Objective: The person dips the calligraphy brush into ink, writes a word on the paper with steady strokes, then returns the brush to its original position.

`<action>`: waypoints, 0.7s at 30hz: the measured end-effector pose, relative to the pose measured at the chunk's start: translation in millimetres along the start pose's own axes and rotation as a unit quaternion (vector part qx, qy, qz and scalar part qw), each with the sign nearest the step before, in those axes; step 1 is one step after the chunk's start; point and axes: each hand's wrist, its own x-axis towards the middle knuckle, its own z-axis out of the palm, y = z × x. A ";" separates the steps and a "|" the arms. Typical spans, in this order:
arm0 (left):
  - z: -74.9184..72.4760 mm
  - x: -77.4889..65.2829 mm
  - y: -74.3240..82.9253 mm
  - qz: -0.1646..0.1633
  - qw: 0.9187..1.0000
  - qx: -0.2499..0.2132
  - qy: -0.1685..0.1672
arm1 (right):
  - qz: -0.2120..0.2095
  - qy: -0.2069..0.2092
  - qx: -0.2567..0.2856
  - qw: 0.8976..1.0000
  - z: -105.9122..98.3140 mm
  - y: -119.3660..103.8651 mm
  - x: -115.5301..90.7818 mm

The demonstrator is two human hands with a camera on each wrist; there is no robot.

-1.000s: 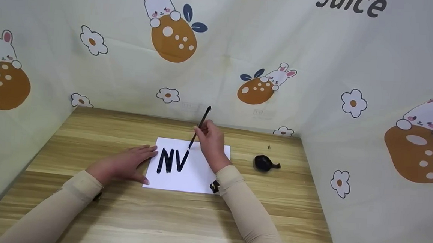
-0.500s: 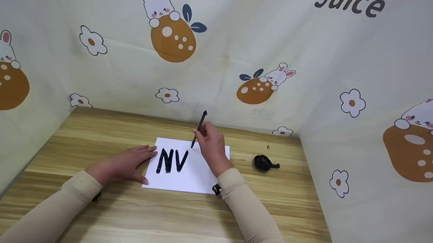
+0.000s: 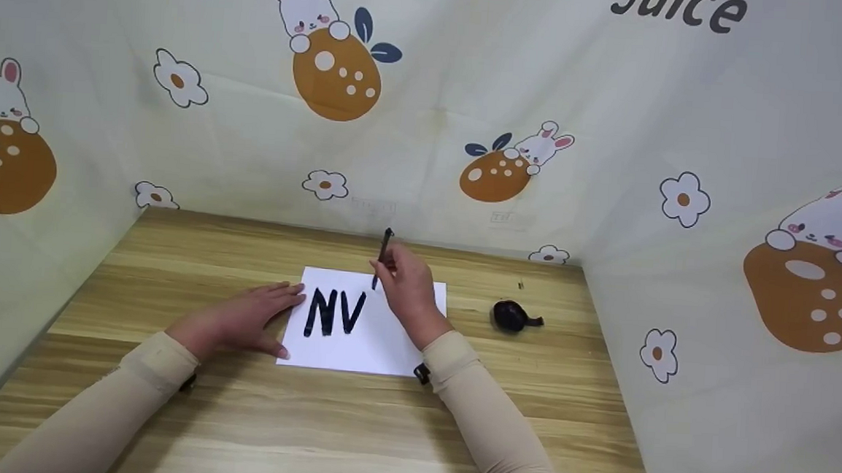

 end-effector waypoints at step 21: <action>-1.3 0.1 0.8 0.004 1.000 -0.007 0.000 | -0.012 -0.006 -0.006 1.000 5.0 4.1 -4.8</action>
